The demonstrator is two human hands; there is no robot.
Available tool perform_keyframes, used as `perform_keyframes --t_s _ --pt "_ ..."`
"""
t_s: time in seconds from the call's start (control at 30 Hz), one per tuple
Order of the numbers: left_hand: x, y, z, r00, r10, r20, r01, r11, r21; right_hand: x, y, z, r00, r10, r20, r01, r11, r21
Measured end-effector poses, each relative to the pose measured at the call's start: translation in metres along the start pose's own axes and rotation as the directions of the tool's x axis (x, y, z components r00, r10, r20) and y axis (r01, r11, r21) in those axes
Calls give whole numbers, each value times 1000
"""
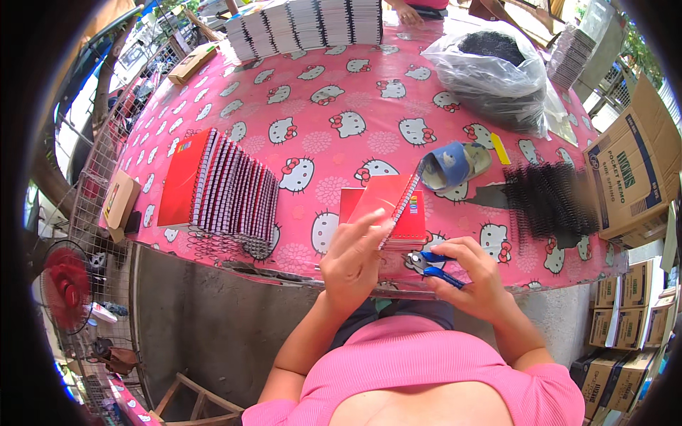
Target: The person assembles spiral notebooks by inserting metal spring coils into the pre-punched holes of notebook covers and pages, using pliers to trim and crimp the wire ends, and applying tape to the spines.
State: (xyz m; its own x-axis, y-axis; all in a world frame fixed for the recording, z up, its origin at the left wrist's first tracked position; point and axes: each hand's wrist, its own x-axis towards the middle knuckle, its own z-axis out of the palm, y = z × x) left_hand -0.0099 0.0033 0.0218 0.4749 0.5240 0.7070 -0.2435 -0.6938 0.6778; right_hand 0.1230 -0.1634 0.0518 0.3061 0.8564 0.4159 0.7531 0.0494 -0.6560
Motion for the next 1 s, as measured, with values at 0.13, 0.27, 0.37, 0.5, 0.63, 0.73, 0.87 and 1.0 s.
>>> perform_keyframes --t_s 0.13,0.27,0.37,0.5,0.63,0.73,0.87,1.0 --pt "-10 -10 -2 999 -16 -42 15 999 -43 5 -7 4 999 -12 -45 11 1000 -18" --pt "-7 -7 -2 998 63 -18 -64 998 -26 13 -12 7 998 -37 -56 33 997 -71" --pt "-7 -8 -2 997 70 -15 -70 998 -8 16 -12 8 1000 -21 -13 21 1000 -6" --pt "-7 -8 -4 993 113 -28 -114 993 -27 18 9 13 823 309 476 -568 437 698" --pt "7 0 -16 985 170 -23 -170 985 2 18 6 19 734 256 629 -671 129 730" --pt "39 29 -57 961 88 -263 -47 986 158 12 12 4 949 312 48 -305 867 393" --pt "107 42 -151 670 127 -731 -64 992 113 -24 91 -16 929 345 -132 -369 880 -298" --pt "82 -32 -209 520 -135 -843 378 922 86 -6 76 -10 975 157 -156 -207 894 -397"
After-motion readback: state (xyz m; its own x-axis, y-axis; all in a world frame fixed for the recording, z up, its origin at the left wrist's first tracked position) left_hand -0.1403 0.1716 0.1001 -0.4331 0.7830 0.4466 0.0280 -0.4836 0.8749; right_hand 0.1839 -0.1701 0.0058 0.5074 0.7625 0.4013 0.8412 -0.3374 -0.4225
